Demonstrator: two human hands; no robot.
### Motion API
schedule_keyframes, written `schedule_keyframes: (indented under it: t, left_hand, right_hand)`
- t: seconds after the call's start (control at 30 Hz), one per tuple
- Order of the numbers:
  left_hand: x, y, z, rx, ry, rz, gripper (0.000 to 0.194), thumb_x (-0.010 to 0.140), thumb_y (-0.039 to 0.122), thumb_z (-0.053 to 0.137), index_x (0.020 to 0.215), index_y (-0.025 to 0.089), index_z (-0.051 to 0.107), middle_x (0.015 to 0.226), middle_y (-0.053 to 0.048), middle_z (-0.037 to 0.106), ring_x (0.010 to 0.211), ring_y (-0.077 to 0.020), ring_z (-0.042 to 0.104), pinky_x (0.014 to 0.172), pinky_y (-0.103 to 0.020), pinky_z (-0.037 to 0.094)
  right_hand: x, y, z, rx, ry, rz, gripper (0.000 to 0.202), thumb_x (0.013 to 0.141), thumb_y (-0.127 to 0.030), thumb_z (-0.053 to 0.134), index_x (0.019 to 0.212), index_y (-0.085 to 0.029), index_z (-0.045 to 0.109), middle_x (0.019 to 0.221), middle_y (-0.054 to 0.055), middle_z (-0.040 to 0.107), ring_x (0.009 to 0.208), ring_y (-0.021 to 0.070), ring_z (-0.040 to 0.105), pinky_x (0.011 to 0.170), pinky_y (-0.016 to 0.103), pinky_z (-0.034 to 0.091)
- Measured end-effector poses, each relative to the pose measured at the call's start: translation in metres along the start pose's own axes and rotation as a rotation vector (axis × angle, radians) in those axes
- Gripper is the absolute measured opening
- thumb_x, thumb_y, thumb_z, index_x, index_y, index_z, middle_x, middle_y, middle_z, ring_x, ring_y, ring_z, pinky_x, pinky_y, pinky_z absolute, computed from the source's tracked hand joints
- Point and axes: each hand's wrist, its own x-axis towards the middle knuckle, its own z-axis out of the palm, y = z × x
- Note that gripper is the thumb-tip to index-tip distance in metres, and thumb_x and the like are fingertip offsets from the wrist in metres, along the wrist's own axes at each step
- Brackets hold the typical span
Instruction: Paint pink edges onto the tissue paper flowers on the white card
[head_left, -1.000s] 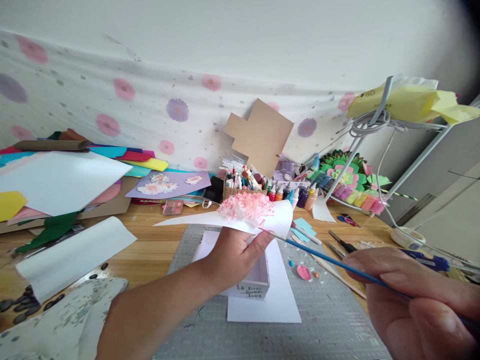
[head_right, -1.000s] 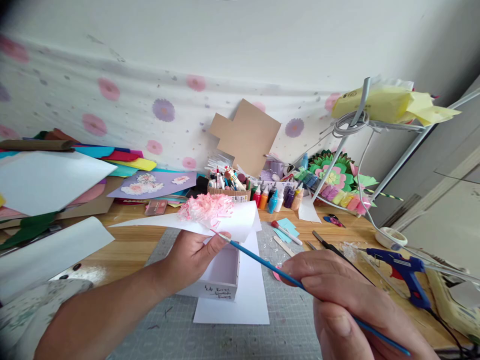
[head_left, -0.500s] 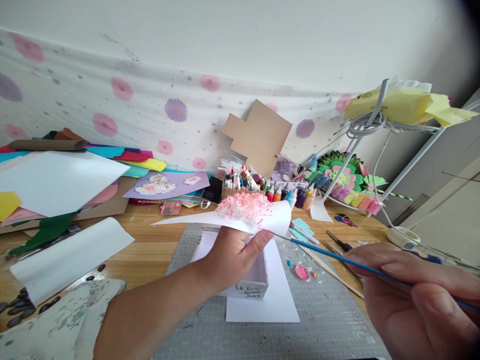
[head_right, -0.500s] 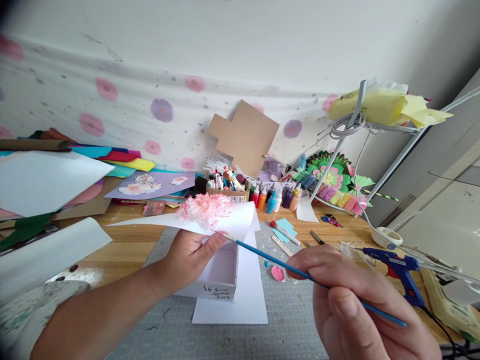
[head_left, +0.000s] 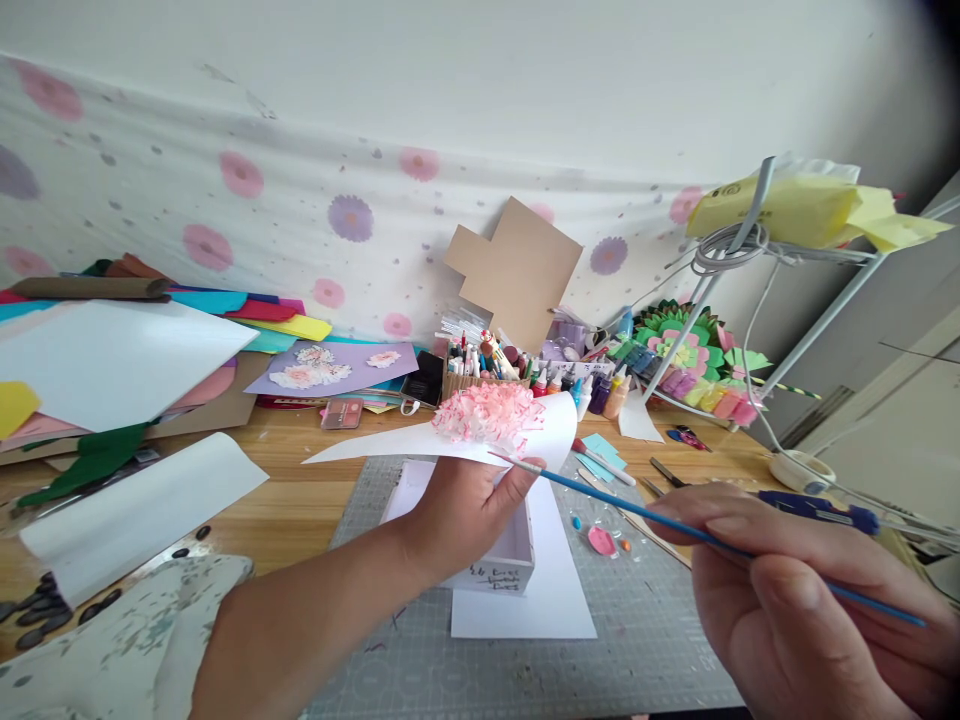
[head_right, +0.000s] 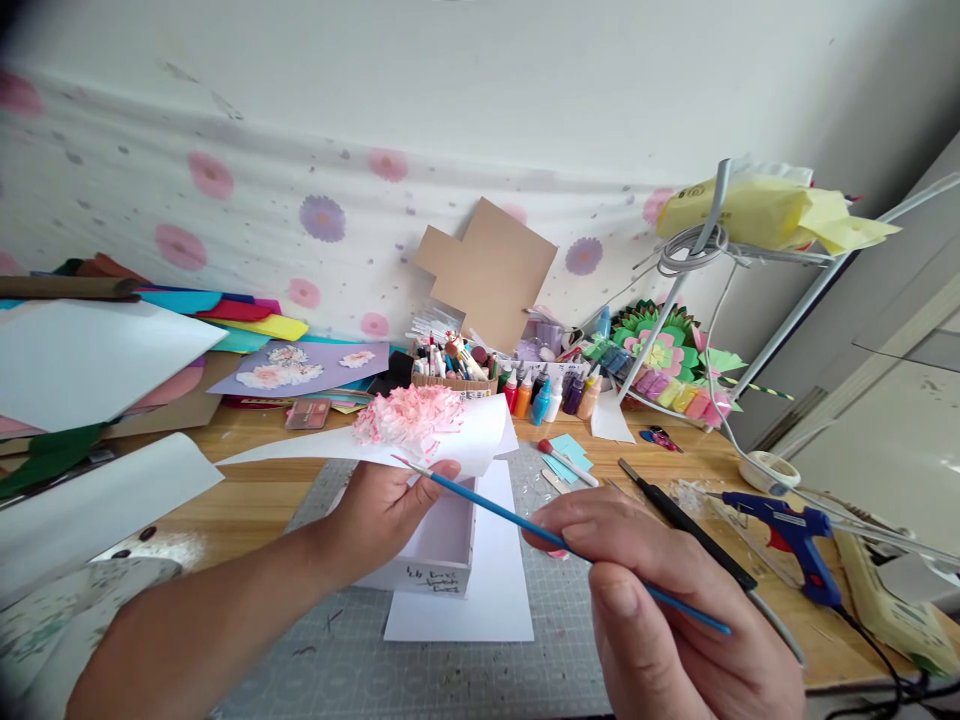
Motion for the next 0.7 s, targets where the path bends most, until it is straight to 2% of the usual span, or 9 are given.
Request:
schedule_keyframes:
  t: [0.13, 0.23, 0.33, 0.47, 0.7]
  left_hand:
    - [0.0009, 0.0009, -0.0005, -0.013, 0.006, 0.018, 0.037, 0.101, 0.038, 0.048, 0.128, 0.024, 0.068, 0.119, -0.010, 0.074, 0.120, -0.0330, 0.062, 0.103, -0.048, 0.047]
    - [0.0014, 0.0023, -0.0012, -0.025, -0.003, 0.031, 0.033, 0.101, 0.035, 0.049, 0.125, 0.027, 0.070, 0.126, -0.008, 0.071, 0.128, -0.0325, 0.057, 0.109, -0.048, 0.042]
    - [0.0015, 0.0030, -0.0012, -0.028, 0.007, 0.032, 0.032, 0.100, 0.034, 0.048, 0.120, 0.024, 0.071, 0.128, -0.010, 0.069, 0.132, -0.0332, 0.053, 0.112, -0.049, 0.039]
    - [0.0005, 0.0023, -0.0003, -0.025, -0.001, 0.002, 0.032, 0.100, 0.034, 0.048, 0.121, 0.024, 0.070, 0.124, -0.009, 0.071, 0.133, -0.0322, 0.053, 0.111, -0.049, 0.041]
    - [-0.0004, 0.0038, -0.0009, -0.002, -0.027, -0.039, 0.038, 0.101, 0.041, 0.045, 0.131, 0.027, 0.064, 0.106, -0.007, 0.079, 0.120, -0.0311, 0.064, 0.103, -0.049, 0.049]
  right_hand:
    - [-0.0010, 0.0009, 0.0008, -0.002, -0.013, 0.008, 0.025, 0.091, -0.015, 0.060, 0.110, -0.022, 0.073, 0.113, 0.002, 0.075, 0.112, 0.0223, 0.067, 0.098, 0.035, 0.059]
    - [0.0004, 0.0011, 0.0016, 0.004, -0.008, 0.020, 0.022, 0.092, -0.016, 0.059, 0.109, -0.022, 0.074, 0.111, 0.003, 0.075, 0.109, 0.0231, 0.069, 0.097, 0.036, 0.059]
    - [0.0010, 0.0018, 0.0025, 0.010, 0.003, 0.022, 0.021, 0.092, -0.017, 0.060, 0.107, -0.022, 0.074, 0.108, 0.003, 0.075, 0.107, 0.0221, 0.069, 0.095, 0.035, 0.060]
    - [0.0005, 0.0034, 0.0050, 0.015, 0.017, 0.011, 0.021, 0.091, -0.017, 0.061, 0.106, -0.021, 0.074, 0.108, 0.003, 0.075, 0.107, 0.0220, 0.069, 0.095, 0.036, 0.060]
    - [0.0013, 0.0050, 0.0056, 0.037, -0.005, 0.011, 0.023, 0.089, -0.015, 0.061, 0.108, -0.021, 0.074, 0.108, 0.004, 0.076, 0.108, 0.0226, 0.070, 0.094, 0.038, 0.061]
